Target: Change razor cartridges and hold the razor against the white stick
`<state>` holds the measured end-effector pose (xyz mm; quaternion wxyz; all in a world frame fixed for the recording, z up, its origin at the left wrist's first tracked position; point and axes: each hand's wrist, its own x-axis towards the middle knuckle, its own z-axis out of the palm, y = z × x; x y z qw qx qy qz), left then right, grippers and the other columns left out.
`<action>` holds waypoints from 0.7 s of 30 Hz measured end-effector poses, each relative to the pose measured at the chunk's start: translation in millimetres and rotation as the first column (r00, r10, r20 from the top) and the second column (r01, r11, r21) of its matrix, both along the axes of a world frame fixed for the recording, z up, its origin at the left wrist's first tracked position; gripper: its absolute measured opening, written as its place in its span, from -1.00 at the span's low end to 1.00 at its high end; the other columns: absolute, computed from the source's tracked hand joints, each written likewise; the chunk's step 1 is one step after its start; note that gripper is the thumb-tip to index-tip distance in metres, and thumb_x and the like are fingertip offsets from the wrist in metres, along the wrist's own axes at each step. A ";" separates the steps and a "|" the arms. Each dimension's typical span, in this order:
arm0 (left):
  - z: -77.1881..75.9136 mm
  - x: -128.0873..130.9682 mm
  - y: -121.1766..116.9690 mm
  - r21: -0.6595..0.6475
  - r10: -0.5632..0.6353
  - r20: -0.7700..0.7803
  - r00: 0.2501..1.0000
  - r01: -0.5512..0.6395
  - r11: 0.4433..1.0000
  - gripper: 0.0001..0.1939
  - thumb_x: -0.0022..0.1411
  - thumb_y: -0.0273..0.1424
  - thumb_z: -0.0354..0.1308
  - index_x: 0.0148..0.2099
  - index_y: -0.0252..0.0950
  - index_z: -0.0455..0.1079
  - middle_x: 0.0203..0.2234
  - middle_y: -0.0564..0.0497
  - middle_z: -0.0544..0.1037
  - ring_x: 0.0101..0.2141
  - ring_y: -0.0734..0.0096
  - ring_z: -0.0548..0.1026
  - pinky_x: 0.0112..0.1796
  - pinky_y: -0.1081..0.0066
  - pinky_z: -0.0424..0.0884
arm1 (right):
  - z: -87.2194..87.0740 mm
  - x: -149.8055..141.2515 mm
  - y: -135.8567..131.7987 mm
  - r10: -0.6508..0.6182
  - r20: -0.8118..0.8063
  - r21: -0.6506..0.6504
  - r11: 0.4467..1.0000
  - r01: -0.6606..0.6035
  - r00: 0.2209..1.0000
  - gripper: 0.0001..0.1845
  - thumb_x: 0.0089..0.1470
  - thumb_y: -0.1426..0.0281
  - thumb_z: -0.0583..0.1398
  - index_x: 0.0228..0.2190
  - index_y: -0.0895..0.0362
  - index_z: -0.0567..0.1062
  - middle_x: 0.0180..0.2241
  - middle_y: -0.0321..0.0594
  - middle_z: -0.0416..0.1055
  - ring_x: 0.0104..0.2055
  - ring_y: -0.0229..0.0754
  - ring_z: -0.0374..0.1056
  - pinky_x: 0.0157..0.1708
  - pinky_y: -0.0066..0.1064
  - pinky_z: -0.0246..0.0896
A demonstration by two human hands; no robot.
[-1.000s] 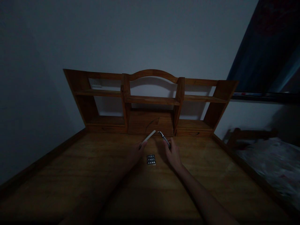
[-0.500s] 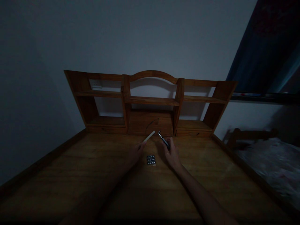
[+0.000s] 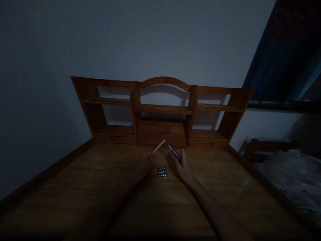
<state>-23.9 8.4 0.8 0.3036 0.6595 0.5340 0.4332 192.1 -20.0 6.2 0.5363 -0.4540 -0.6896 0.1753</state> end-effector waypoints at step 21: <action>-0.7 2.8 -1.1 0.050 -0.037 -0.085 0.996 0.041 0.998 -0.44 0.27 0.04 -0.13 -0.12 -0.25 0.52 -0.21 -0.05 0.61 -0.17 0.18 0.54 -0.10 0.27 0.38 | -4.8 2.3 6.2 -0.118 0.106 0.004 0.993 0.118 0.987 -0.78 0.20 0.27 0.04 -0.25 0.10 0.41 -0.45 -0.28 0.45 -0.45 -0.19 0.37 -0.44 -0.46 0.11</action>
